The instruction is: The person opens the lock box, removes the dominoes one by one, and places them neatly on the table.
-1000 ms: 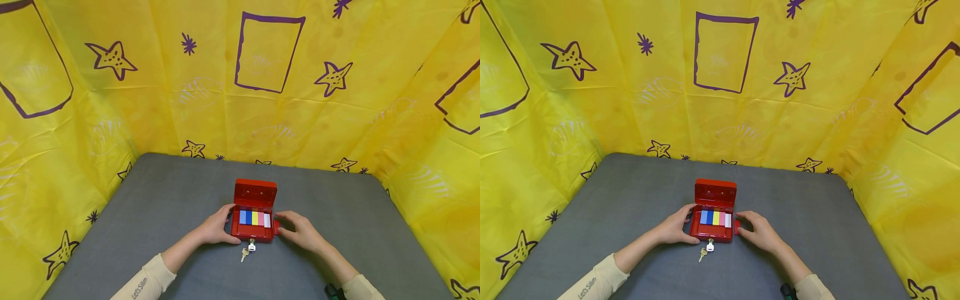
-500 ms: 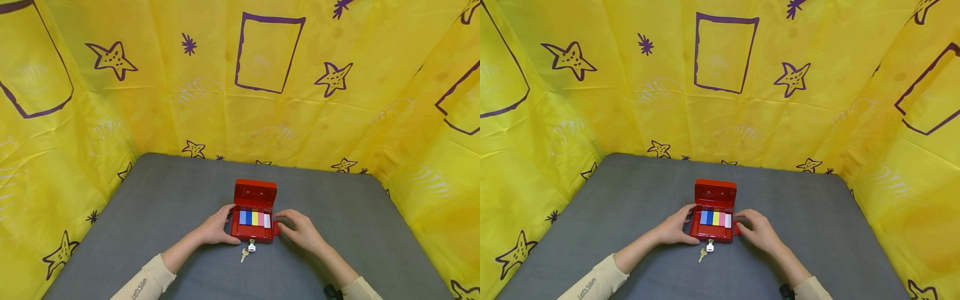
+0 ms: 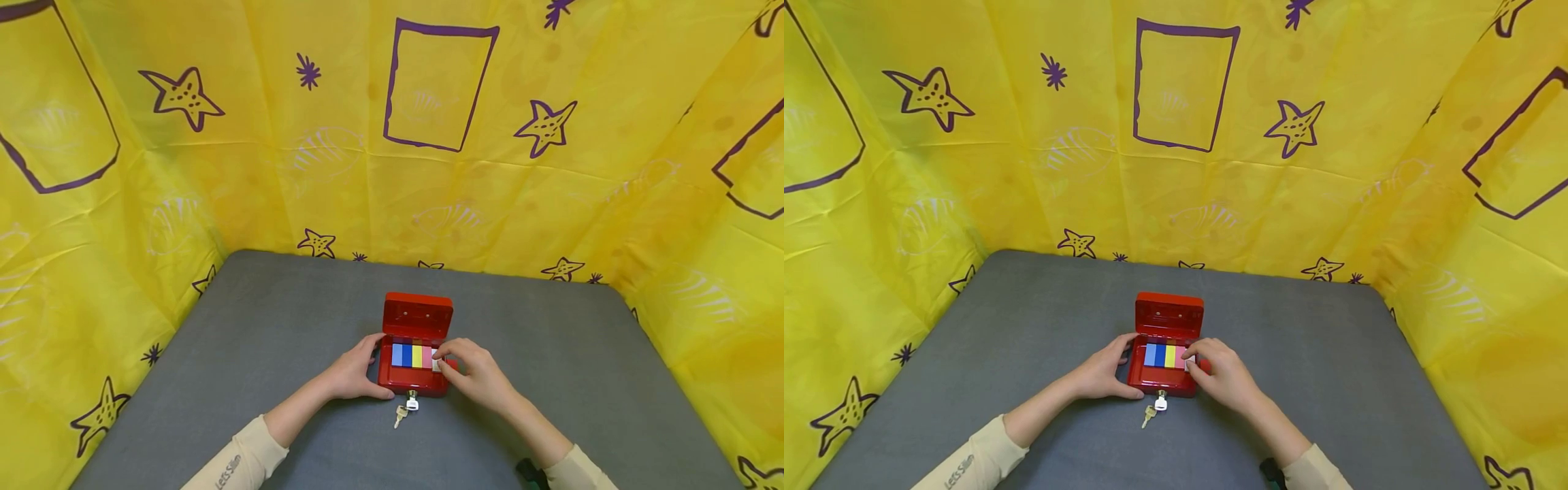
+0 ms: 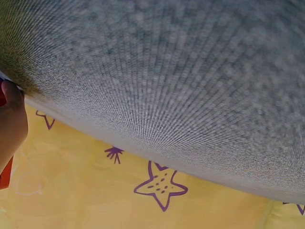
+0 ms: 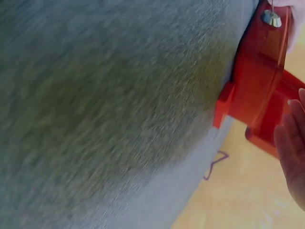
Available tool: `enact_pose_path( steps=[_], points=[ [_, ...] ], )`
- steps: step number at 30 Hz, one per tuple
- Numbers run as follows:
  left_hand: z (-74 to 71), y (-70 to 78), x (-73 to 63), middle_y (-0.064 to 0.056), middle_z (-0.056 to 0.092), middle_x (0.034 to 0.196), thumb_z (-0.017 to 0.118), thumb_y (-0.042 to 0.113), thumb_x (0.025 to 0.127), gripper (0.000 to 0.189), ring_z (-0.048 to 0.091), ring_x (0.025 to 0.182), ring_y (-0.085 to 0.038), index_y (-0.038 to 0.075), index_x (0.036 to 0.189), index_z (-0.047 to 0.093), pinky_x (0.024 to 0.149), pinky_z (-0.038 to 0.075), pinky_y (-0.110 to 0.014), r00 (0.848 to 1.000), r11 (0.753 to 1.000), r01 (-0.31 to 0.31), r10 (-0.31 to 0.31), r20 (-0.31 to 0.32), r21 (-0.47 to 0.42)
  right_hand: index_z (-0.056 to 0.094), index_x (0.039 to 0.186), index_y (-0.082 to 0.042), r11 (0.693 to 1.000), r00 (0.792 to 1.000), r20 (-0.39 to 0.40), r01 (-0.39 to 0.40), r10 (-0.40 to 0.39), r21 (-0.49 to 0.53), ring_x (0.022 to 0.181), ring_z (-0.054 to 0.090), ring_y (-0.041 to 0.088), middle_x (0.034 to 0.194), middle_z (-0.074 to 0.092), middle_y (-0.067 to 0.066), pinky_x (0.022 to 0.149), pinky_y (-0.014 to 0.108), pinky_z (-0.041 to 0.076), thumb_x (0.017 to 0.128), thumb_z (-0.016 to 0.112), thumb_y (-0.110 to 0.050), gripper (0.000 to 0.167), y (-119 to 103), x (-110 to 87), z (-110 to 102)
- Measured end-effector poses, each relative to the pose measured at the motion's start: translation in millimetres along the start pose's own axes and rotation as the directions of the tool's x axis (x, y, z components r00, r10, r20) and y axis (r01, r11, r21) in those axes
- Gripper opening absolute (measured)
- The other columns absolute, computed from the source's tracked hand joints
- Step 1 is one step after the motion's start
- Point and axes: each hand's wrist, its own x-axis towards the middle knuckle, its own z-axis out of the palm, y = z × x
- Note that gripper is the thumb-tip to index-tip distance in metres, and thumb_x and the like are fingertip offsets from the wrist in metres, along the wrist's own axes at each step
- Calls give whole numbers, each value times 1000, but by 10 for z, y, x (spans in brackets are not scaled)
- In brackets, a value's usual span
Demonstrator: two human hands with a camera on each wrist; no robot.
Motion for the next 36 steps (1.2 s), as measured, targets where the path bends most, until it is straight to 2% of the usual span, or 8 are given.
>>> enact_pose_path(
  steps=[4, 8, 12, 14, 19, 23, 32, 36],
  points=[
    [2, 2, 0, -11, 39, 147, 86, 39, 71, 102, 53, 122, -31, 10, 149, 26, 97, 49, -42, 1000, 1000, 6, -6, 0, 8, 71, 99, -12, 999, 1000, 13, -7, 6, 48, 92, 62, 16, 99, 67, -7, 79, 35, 56, 82, 76, -5, 19, -39, 54, 59],
    [5, 10, -2, -12, 39, 147, 86, 38, 71, 102, 53, 122, -32, 9, 149, 27, 97, 49, -43, 1000, 1000, 8, -8, 1, -1, 70, 103, -13, 988, 996, 45, -84, 79, 127, 89, 62, 18, 101, 67, -6, 76, 38, 57, 86, 74, -8, 18, -64, 98, 117],
    [4, 20, 1, -13, 39, 147, 86, 37, 72, 101, 51, 124, -32, 8, 149, 27, 98, 48, -43, 1000, 1000, 11, -11, 2, -7, 70, 105, -14, 962, 983, 73, -178, 166, 208, 89, 63, 16, 101, 67, -5, 77, 40, 58, 88, 72, -11, 17, -100, 137, 152],
    [2, 25, 3, -13, 39, 147, 86, 37, 72, 101, 51, 124, -32, 7, 148, 27, 98, 48, -43, 1000, 1000, 6, -6, 1, -10, 70, 105, -14, 946, 976, 85, -217, 202, 243, 90, 63, 13, 102, 67, -4, 78, 36, 58, 89, 71, -11, 16, -119, 161, 167],
    [1, 31, 2, -12, 39, 147, 86, 37, 72, 101, 50, 125, -32, 8, 148, 27, 99, 48, -43, 1000, 1000, 11, -11, 4, -7, 70, 106, -14, 901, 960, 119, -279, 254, 332, 92, 66, 14, 104, 69, 0, 81, 28, 56, 90, 69, -10, 16, -128, 215, 211],
    [-2, 36, -3, -13, 39, 147, 86, 37, 72, 101, 51, 124, -32, 8, 148, 27, 98, 48, -43, 1000, 1000, 9, -9, 3, -6, 71, 107, -14, 871, 951, 146, -310, 274, 380, 96, 65, 17, 106, 69, 1, 83, 30, 56, 90, 69, -9, 18, -126, 248, 241],
    [-8, 34, -3, -13, 38, 147, 86, 38, 72, 102, 51, 125, -33, 7, 149, 26, 99, 47, -43, 1000, 1000, 4, -4, 11, -5, 67, 111, 2, 869, 949, 165, -313, 269, 383, 99, 66, 31, 109, 69, 14, 88, 42, 54, 91, 66, -3, 21, -157, 309, 327],
    [-9, 26, -3, -14, 38, 147, 86, 38, 72, 102, 51, 124, -33, 7, 148, 26, 99, 47, -43, 1000, 1000, -4, 4, 9, -7, 68, 112, -2, 882, 950, 180, -305, 255, 359, 97, 66, 26, 109, 69, 12, 88, 41, 54, 91, 67, -6, 21, -152, 329, 360]
  ],
)
